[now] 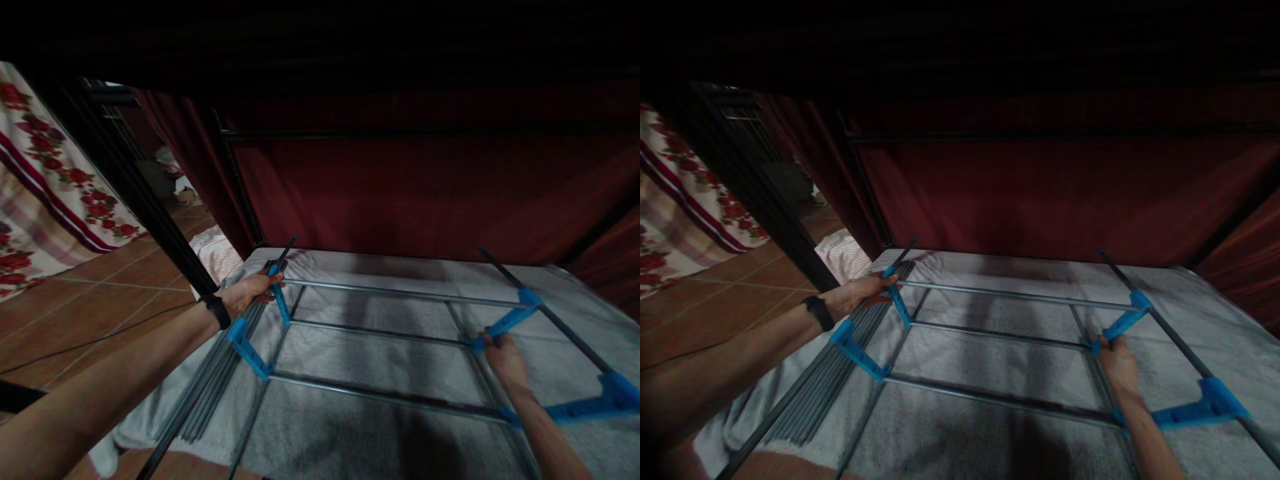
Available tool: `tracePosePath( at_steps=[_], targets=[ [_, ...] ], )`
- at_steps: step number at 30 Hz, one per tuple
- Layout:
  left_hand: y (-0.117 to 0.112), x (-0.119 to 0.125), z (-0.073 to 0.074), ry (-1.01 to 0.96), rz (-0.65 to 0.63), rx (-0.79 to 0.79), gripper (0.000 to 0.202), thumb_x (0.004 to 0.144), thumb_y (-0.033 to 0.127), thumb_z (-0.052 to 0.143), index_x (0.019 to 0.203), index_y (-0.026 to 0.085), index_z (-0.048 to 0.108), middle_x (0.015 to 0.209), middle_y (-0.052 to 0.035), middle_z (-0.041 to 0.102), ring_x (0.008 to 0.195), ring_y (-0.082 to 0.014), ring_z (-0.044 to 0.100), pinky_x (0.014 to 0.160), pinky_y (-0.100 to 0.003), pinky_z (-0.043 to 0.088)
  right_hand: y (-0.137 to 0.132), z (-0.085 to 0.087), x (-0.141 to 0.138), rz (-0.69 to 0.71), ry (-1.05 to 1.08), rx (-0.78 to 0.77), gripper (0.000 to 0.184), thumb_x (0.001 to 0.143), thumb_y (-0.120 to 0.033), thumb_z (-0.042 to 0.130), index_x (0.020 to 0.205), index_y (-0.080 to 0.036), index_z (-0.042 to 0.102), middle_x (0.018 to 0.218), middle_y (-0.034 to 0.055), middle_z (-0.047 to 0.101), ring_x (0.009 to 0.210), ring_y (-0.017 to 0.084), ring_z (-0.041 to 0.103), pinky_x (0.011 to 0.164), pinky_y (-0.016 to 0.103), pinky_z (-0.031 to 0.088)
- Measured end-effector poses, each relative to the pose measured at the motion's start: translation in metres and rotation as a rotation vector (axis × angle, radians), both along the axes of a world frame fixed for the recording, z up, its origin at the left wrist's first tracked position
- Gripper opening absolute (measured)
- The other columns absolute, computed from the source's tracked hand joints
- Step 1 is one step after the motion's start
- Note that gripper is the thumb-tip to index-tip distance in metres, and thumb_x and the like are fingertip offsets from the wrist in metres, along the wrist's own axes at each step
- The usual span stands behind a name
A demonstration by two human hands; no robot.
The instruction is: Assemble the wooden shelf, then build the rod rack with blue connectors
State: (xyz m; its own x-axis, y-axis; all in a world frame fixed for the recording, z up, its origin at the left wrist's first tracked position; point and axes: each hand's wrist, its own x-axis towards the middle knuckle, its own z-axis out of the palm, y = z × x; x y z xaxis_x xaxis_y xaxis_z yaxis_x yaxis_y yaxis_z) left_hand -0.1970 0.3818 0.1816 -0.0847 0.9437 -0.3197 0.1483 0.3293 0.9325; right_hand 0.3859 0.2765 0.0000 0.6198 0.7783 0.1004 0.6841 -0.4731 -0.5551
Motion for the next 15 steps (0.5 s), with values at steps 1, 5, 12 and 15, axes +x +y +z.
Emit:
tracePosePath(
  at_steps=[1, 5, 12, 15],
  targets=[
    [0.002, -0.001, 0.000, 0.002, 0.002, -0.001, 0.047, 0.058, 0.038, 0.087, 0.091, 0.017, 0.061, 0.086, -0.0036, 0.066, 0.075, -0.0167, 0.063, 0.065, -0.031, 0.054, 0.001, -0.001, 0.001, -0.003, -0.006, -0.019, 0.047, 0.087, -0.042, 0.043, 0.115, -0.010, 0.061, 0.085, 0.0176, 0.070, 0.084, 0.033, 0.068, 0.066, 0.037, 0.048],
    [0.007, -0.003, -0.005, 0.007, 0.010, -0.008, 0.044, 0.062, 0.038, 0.085, 0.092, 0.018, 0.060, 0.089, -0.0035, 0.065, 0.082, -0.0179, 0.064, 0.069, -0.031, 0.054, 0.005, -0.006, 0.001, -0.024, -0.018, -0.076, 0.050, 0.089, -0.046, 0.039, 0.117, -0.010, 0.060, 0.091, 0.0200, 0.070, 0.086, 0.035, 0.068, 0.067, 0.039, 0.048],
    [0.010, -0.003, -0.010, 0.022, 0.018, -0.044, 0.044, 0.066, 0.037, 0.083, 0.098, 0.020, 0.058, 0.098, -0.0047, 0.066, 0.102, -0.0220, 0.061, 0.075, -0.032, 0.052, 0.000, -0.011, 0.006, -0.007, 0.010, -0.086, 0.053, 0.090, -0.051, 0.037, 0.121, -0.013, 0.056, 0.099, 0.0198, 0.069, 0.094, 0.037, 0.066, 0.065, 0.039, 0.048],
    [0.009, 0.000, -0.007, 0.027, 0.016, -0.047, 0.045, 0.063, 0.037, 0.084, 0.095, 0.018, 0.058, 0.093, -0.0045, 0.066, 0.097, -0.0219, 0.061, 0.075, -0.032, 0.051, 0.001, -0.011, 0.008, 0.009, 0.027, -0.069, 0.052, 0.089, -0.052, 0.039, 0.121, -0.015, 0.057, 0.104, 0.0184, 0.069, 0.097, 0.037, 0.065, 0.067, 0.040, 0.048]
  ],
)
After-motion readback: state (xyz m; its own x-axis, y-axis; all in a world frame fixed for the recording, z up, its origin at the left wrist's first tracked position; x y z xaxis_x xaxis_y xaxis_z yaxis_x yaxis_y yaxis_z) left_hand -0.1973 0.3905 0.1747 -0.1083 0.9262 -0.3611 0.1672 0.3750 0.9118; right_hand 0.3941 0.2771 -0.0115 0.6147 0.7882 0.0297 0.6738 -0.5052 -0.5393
